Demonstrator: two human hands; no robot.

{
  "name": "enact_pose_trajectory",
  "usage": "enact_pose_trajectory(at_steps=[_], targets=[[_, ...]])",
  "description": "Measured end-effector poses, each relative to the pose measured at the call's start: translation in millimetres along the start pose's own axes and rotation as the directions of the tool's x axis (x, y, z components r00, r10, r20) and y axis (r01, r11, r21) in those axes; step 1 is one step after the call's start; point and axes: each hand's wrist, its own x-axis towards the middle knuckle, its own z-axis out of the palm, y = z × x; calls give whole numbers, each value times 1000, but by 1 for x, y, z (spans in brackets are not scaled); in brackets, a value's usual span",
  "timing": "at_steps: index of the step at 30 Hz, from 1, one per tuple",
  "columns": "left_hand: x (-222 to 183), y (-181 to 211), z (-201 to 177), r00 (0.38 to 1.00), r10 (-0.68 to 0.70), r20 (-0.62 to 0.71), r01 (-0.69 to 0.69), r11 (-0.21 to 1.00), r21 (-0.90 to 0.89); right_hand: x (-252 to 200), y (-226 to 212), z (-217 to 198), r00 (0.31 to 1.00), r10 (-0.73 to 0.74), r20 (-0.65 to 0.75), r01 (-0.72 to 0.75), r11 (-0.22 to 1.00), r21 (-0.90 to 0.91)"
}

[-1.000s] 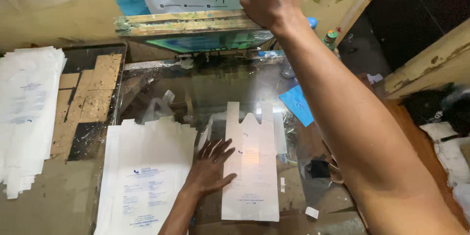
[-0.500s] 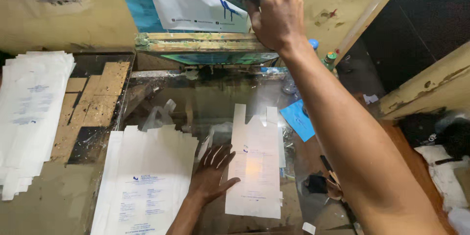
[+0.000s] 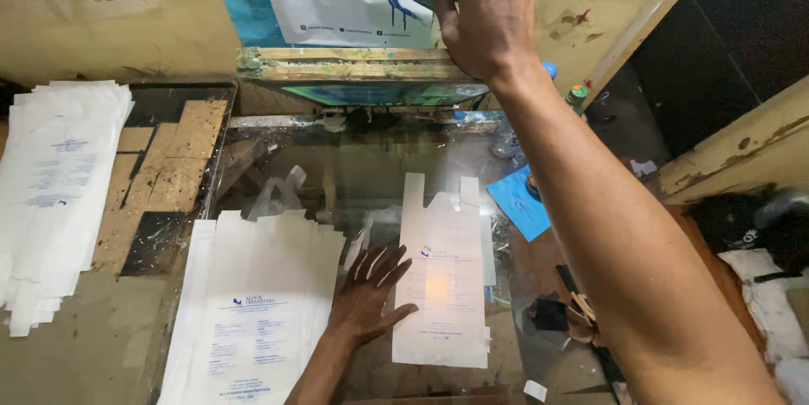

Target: The person performs manual screen printing on white plastic bags. They place a bag under a screen, pull a squeegee across the screen to apply ink, lift the screen, and move the printed bag aside. This cycle repeats for multiple bags.

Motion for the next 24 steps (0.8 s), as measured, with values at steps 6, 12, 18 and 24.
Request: enact_pose_trajectory(at_steps=[6, 12, 18, 24], targets=[[0, -1, -1, 1000, 5, -17, -6, 999, -35, -1, 2, 2, 1000, 9, -17, -10, 1000, -17], [0, -1, 1, 1000, 4, -26, -4, 1000, 20, -1, 4, 4, 999, -12, -45, 12, 1000, -11], [1, -1, -1, 1000, 2, -11, -2, 1000, 15, -3, 10, 11, 999, -22, -43, 20, 999, -48], [1, -4, 4, 1000, 2, 5, -2, 999, 40, -4, 10, 9, 999, -22, -43, 20, 999, -34]])
